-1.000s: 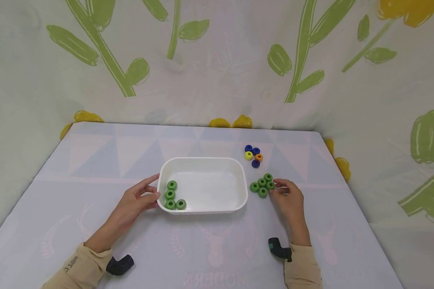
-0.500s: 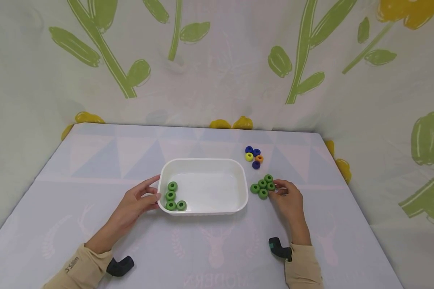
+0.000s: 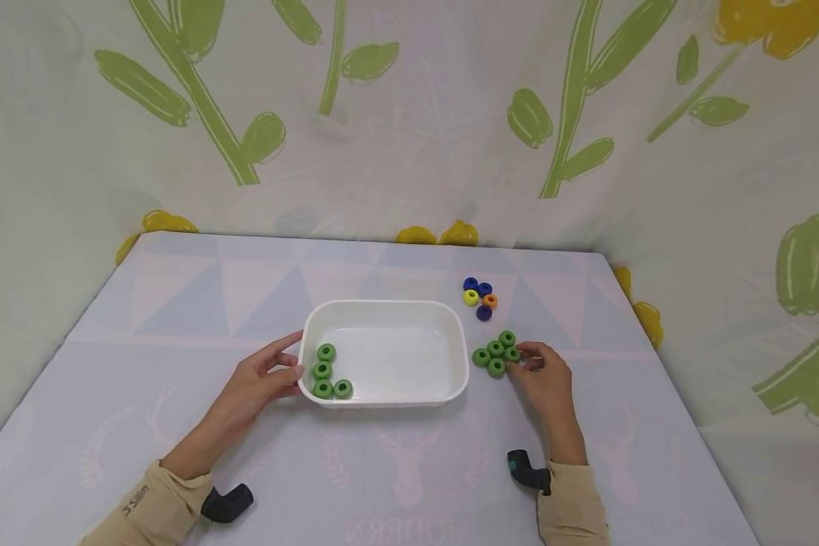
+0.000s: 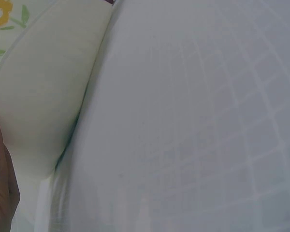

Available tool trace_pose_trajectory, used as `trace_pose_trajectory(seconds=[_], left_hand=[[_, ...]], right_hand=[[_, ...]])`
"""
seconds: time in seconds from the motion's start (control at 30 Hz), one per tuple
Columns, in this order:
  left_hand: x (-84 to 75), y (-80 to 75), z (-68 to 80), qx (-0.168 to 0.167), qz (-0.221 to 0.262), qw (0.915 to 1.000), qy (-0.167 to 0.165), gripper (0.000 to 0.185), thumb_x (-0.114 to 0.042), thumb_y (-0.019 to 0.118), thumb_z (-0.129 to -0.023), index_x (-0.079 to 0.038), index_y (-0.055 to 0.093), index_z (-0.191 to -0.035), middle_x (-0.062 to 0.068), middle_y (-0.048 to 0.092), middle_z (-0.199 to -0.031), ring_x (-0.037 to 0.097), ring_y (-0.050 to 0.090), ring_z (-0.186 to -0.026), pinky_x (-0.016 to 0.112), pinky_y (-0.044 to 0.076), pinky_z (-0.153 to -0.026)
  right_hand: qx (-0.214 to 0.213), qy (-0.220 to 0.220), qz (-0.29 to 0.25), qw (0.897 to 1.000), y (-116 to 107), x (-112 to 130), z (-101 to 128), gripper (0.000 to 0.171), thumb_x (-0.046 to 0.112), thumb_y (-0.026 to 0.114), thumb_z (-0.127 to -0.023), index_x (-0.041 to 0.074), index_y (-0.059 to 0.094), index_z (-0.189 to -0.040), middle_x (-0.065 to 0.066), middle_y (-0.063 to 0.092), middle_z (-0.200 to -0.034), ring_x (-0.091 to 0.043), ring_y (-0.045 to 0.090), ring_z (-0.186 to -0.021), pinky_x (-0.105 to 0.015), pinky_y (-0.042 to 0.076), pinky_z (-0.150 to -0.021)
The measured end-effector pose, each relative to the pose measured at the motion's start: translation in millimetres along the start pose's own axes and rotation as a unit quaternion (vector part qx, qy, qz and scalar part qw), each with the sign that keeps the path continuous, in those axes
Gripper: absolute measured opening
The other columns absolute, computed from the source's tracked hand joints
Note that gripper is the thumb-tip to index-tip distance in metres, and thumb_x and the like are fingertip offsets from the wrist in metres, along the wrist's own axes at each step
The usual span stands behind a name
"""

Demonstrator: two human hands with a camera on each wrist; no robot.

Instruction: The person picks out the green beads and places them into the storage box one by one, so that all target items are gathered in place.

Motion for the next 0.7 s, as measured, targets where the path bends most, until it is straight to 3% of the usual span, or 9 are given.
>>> trace_pose_trajectory(seconds=[0.2,0.4,0.57,0.7], left_hand=[[-1.3,0.4,0.9,-0.003,-0.002,1.0,-0.001,0.064,-0.012,0.063,-0.093,-0.021,0.043,-0.153,0.01,0.054,-0.112,0.013,0.066,-0.091,0.028,0.063,-0.089],[-1.0,0.3,0.2,-0.003,0.003,1.0,0.0,0.063,-0.012,0.063,-0.093,-0.023,0.044,-0.152,0.01,0.053,-0.112,0.014,0.066,-0.092,0.028,0.063,-0.089],[-0.8,0.0,-0.2,-0.001,0.005,1.0,0.002,0.063,-0.012,0.064,-0.093,-0.023,0.045,-0.152,0.01,0.053,-0.112,0.014,0.066,-0.092,0.029,0.063,-0.089],[-0.2,-0.4,-0.6,0.001,0.009,1.0,0.003,0.063,-0.011,0.064,-0.093,-0.022,0.044,-0.152,0.009,0.053,-0.111,0.013,0.066,-0.091,0.028,0.063,-0.088]], right_hand=[[-0.013,0.0,0.004,1.0,-3,2,1,0.041,0.022,0.073,-0.09,0.005,0.062,-0.125,-0.019,0.065,-0.124,-0.031,0.062,-0.107,-0.022,0.049,-0.076],[-0.049,-0.037,0.011,0.998,-9,12,4,0.039,0.023,0.076,-0.088,0.004,0.065,-0.12,-0.017,0.067,-0.116,-0.025,0.063,-0.096,-0.018,0.05,-0.071],[-0.073,-0.068,0.016,0.995,-14,28,10,0.036,0.019,0.077,-0.088,0.005,0.066,-0.119,-0.014,0.067,-0.113,-0.017,0.059,-0.09,-0.009,0.047,-0.068],[-0.068,-0.085,0.014,0.994,-16,49,16,0.037,0.018,0.077,-0.088,0.005,0.065,-0.12,-0.014,0.067,-0.112,-0.017,0.058,-0.09,-0.008,0.046,-0.067]])
Point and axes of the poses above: each hand's wrist, its own z-axis away from the middle knuckle, its own y-axis out of the palm, x = y × z, the point moved 4 cm from there along -z, towards the middle knuckle
